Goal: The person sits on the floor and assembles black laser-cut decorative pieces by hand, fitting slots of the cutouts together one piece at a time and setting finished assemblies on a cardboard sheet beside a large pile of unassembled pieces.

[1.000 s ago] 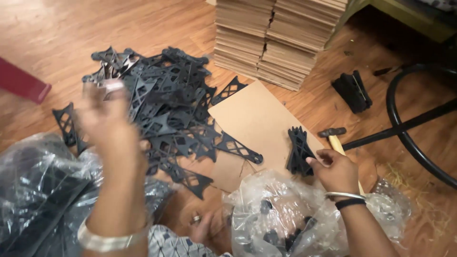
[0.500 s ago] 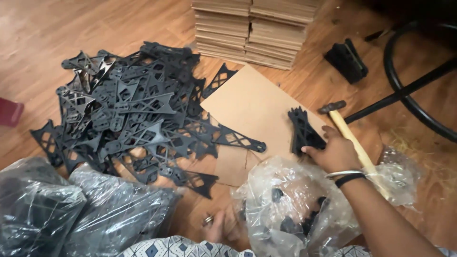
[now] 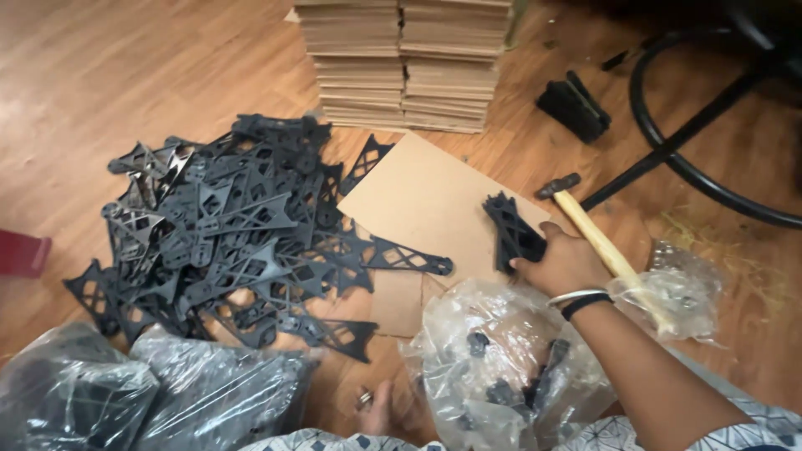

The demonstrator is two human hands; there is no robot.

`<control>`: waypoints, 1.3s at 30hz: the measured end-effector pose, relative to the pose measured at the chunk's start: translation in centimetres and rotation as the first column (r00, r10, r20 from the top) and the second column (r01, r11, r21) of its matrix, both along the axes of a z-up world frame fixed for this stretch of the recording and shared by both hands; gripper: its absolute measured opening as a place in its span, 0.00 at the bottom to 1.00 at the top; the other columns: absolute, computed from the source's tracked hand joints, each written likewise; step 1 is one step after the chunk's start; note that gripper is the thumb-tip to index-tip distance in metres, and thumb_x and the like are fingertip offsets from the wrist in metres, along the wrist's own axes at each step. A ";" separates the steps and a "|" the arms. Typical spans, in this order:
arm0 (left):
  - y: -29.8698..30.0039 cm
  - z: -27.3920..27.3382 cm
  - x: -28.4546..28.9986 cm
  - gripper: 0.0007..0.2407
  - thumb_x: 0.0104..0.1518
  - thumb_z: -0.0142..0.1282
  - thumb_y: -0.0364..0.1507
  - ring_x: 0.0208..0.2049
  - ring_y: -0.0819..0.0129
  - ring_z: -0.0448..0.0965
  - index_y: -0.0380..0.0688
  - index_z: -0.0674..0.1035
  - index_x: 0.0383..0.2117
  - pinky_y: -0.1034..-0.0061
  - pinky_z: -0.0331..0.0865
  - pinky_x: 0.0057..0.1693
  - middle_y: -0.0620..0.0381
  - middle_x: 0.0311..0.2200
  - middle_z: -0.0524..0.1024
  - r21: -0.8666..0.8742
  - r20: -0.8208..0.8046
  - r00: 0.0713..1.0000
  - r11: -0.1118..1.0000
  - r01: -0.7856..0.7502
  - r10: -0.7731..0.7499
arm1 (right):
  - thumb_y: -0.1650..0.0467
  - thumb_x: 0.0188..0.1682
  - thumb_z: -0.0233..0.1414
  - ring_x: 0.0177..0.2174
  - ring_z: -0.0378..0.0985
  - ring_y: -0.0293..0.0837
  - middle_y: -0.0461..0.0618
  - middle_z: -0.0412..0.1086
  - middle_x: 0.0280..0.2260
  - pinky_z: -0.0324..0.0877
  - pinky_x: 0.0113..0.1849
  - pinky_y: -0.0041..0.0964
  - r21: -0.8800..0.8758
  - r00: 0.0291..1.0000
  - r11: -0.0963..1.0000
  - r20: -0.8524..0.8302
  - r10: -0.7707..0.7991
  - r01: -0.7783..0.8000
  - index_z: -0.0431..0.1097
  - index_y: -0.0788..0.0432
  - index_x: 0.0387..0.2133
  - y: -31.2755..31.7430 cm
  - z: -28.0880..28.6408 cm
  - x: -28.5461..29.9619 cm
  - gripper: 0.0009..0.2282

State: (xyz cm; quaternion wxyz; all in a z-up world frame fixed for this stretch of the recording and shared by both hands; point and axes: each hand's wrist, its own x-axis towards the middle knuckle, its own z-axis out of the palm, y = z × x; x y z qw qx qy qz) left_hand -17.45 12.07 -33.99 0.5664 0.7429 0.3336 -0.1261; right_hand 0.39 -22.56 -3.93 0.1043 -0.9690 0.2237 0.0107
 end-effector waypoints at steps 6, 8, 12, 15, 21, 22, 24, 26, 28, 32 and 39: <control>-7.2 31.9 6.2 0.18 0.56 0.58 0.37 0.38 0.60 0.76 0.35 0.75 0.46 0.69 0.70 0.46 0.46 0.39 0.78 -0.198 0.229 0.973 0.976 0.086 -0.039 | 0.64 0.30 0.70 0.34 0.86 0.45 0.53 0.81 0.34 0.79 0.39 0.38 0.641 0.956 0.744 0.295 -0.013 -0.187 0.71 0.63 0.47 3.8 7.7 -2.4 0.30; -10.1 36.6 9.8 0.17 0.59 0.57 0.35 0.38 0.63 0.76 0.35 0.74 0.49 0.71 0.70 0.45 0.49 0.39 0.78 -0.245 0.297 0.954 0.963 0.112 -0.036 | 0.67 0.29 0.70 0.33 0.85 0.42 0.51 0.81 0.34 0.80 0.38 0.36 0.747 0.971 0.644 0.238 -0.025 -0.166 0.73 0.62 0.46 5.9 8.6 -3.6 0.28; -9.9 34.3 15.3 0.15 0.65 0.53 0.31 0.38 0.68 0.74 0.36 0.72 0.54 0.76 0.68 0.43 0.54 0.39 0.76 -0.321 0.438 0.898 0.928 0.187 -0.030 | 0.69 0.32 0.71 0.33 0.82 0.37 0.50 0.81 0.33 0.79 0.37 0.32 0.905 0.943 0.277 0.283 0.178 -0.323 0.77 0.64 0.39 9.0 8.0 -5.3 0.21; -9.7 31.9 17.4 0.12 0.67 0.46 0.29 0.33 0.66 0.77 0.33 0.78 0.47 0.75 0.72 0.39 0.49 0.35 0.80 -0.444 0.368 0.928 0.866 0.228 -0.055 | 0.65 0.33 0.71 0.32 0.84 0.33 0.45 0.82 0.31 0.80 0.38 0.29 0.865 0.924 0.401 0.162 0.347 -0.302 0.78 0.61 0.33 8.6 6.9 -4.7 0.17; -9.7 34.2 18.8 0.07 0.64 0.42 0.27 0.29 0.62 0.83 0.40 0.71 0.44 0.70 0.76 0.34 0.49 0.35 0.82 -0.604 0.281 0.957 0.762 0.232 -0.069 | 0.66 0.40 0.60 0.32 0.82 0.53 0.56 0.78 0.29 0.75 0.37 0.44 0.483 0.826 0.774 -0.165 0.540 -0.409 0.77 0.57 0.27 5.2 -5.1 -3.9 0.07; -9.7 34.1 18.6 0.07 0.64 0.42 0.27 0.29 0.62 0.83 0.40 0.71 0.44 0.70 0.76 0.34 0.49 0.35 0.82 -0.603 0.286 0.955 0.761 0.238 -0.072 | 0.66 0.40 0.60 0.32 0.82 0.53 0.56 0.78 0.29 0.75 0.37 0.44 0.481 0.828 0.775 -0.161 0.537 -0.410 0.77 0.57 0.27 5.8 -6.4 -4.4 0.07; -10.2 33.7 18.3 0.11 0.67 0.40 0.34 0.26 0.60 0.82 0.41 0.72 0.46 0.72 0.71 0.32 0.46 0.34 0.82 -0.623 0.279 0.948 0.722 0.299 -0.152 | 0.68 0.40 0.59 0.35 0.80 0.59 0.58 0.76 0.32 0.74 0.39 0.51 0.337 0.855 0.839 -0.153 0.497 -0.427 0.75 0.58 0.30 6.8 -9.1 -5.2 0.07; -10.6 34.9 17.8 0.14 0.67 0.38 0.38 0.26 0.59 0.83 0.42 0.73 0.48 0.71 0.72 0.32 0.45 0.33 0.82 -0.655 0.267 0.948 0.689 0.311 -0.174 | 0.69 0.40 0.58 0.36 0.80 0.59 0.58 0.75 0.34 0.74 0.40 0.51 0.331 0.834 0.837 -0.202 0.514 -0.436 0.73 0.57 0.34 8.1 -5.5 -5.0 0.09; -10.7 35.7 17.5 0.18 0.67 0.36 0.41 0.25 0.58 0.83 0.43 0.73 0.50 0.71 0.73 0.32 0.45 0.32 0.81 -0.687 0.256 0.949 0.656 0.313 -0.185 | 0.70 0.40 0.57 0.37 0.79 0.60 0.58 0.75 0.35 0.74 0.41 0.52 0.324 0.805 0.831 -0.254 0.537 -0.453 0.70 0.56 0.39 8.6 -4.4 -4.8 0.12; -10.7 35.0 17.3 0.20 0.67 0.36 0.42 0.29 0.60 0.84 0.43 0.75 0.53 0.70 0.77 0.35 0.48 0.34 0.82 -0.723 0.237 0.943 0.606 0.332 -0.234 | 0.66 0.45 0.57 0.37 0.80 0.56 0.57 0.77 0.35 0.74 0.43 0.48 0.414 0.805 0.839 -0.324 0.498 -0.352 0.76 0.52 0.38 6.2 -7.0 -4.2 0.09; -11.6 30.9 17.7 0.13 0.68 0.43 0.37 0.32 0.62 0.83 0.40 0.75 0.47 0.70 0.78 0.40 0.48 0.38 0.84 -0.698 0.196 0.928 0.620 0.359 -0.318 | 0.76 0.47 0.57 0.30 0.76 0.38 0.53 0.77 0.31 0.71 0.31 0.33 0.920 0.989 0.365 0.150 0.003 -0.140 0.70 0.57 0.44 2.2 5.8 -1.2 0.12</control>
